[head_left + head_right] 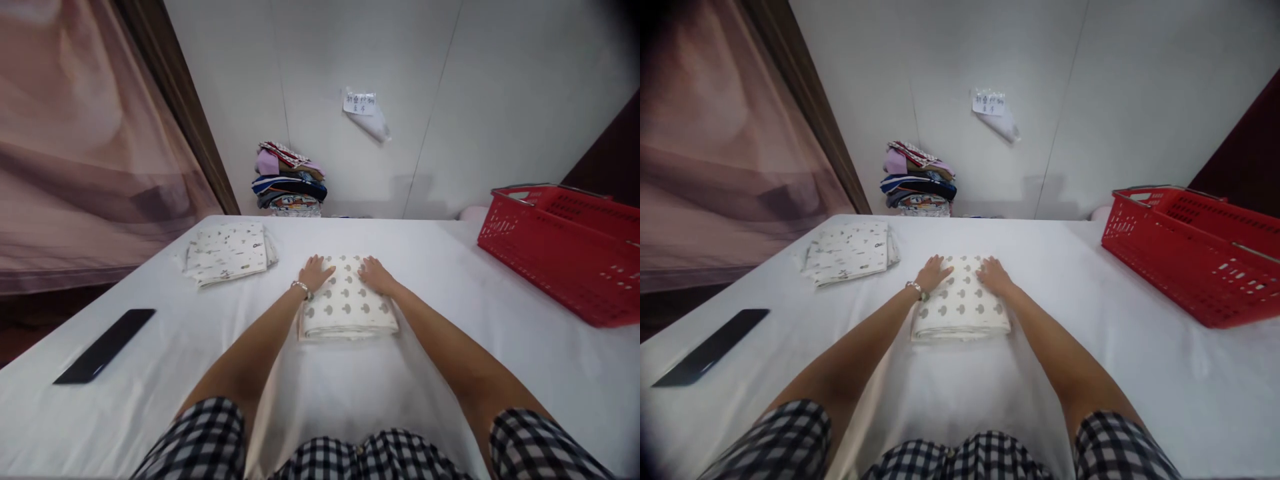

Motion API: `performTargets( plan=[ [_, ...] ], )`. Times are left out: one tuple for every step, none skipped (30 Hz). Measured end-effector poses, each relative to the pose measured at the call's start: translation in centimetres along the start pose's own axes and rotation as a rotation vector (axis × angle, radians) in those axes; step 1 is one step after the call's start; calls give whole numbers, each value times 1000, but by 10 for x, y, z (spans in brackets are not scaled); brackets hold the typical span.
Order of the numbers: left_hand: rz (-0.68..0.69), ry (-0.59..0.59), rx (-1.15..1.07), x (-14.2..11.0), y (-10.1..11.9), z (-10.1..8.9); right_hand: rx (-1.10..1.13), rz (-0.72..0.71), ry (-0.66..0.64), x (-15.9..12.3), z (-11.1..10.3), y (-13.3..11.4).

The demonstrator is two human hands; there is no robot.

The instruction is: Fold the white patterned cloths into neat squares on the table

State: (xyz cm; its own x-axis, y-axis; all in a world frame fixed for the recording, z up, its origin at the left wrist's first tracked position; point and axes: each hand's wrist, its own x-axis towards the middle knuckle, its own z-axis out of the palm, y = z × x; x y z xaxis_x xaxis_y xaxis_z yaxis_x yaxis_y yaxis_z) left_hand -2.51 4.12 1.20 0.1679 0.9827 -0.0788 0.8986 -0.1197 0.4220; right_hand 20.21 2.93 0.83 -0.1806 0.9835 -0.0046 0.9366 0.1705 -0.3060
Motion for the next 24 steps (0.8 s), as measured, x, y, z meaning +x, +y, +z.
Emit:
performTargets(
  plan=[
    [8,7,-17,-8,-3,-1,41,18,-10,-15,2,3],
    [29,9,-24,-18,-6,0,121,41,-28,-32,5,5],
    [38,17,-31,-29,-9,2,216,47,-34,-50,8,7],
    [46,24,-47,-41,-11,4,305,46,-26,-68,12,9],
    [40,37,-73,-53,-14,6,385,35,-10,-86,15,10],
    [22,57,-107,-65,-15,9,455,30,4,-102,18,10],
    [0,78,-141,-77,-16,11,515,35,17,-115,21,10],
    [-35,103,-173,-87,-16,12,569,48,33,-126,23,11],
    [-75,124,-207,-95,-16,13,617,73,51,-133,24,11],
    [-121,138,-243,-102,-15,13,667,106,70,-138,25,12],
    [-169,145,-283,-107,-15,12,724,142,87,-140,26,13],
    [-214,146,-327,-110,-15,11,791,177,100,-139,26,15],
    [-256,144,-375,-112,-16,9,863,207,108,-137,27,16],
    [-293,141,-425,-114,-16,7,930,229,111,-134,27,18],
    [-324,135,-472,-114,-17,5,985,243,115,-131,28,20],
    [-352,124,-511,-115,-17,3,1020,251,122,-128,28,23],
    [-379,103,-545,-115,-17,2,1036,254,131,-126,28,25],
    [-408,75,-575,-115,-17,0,1041,255,138,-124,28,26],
    [-431,42,-598,-115,-16,-1,1044,253,137,-123,28,28],
    [-446,15,-614,-116,-14,-2,1051,253,130,-123,27,29],
    [-454,0,-626,-117,-12,-2,1064,256,117,-123,26,30],
    [-451,-5,-636,-118,-11,-2,1083,262,103,-124,26,31],
    [-439,1,-645,-119,-9,-1,1106,271,93,-125,25,32],
    [-419,7,-653,-121,-8,0,1128,280,91,-125,24,33]
  ],
)
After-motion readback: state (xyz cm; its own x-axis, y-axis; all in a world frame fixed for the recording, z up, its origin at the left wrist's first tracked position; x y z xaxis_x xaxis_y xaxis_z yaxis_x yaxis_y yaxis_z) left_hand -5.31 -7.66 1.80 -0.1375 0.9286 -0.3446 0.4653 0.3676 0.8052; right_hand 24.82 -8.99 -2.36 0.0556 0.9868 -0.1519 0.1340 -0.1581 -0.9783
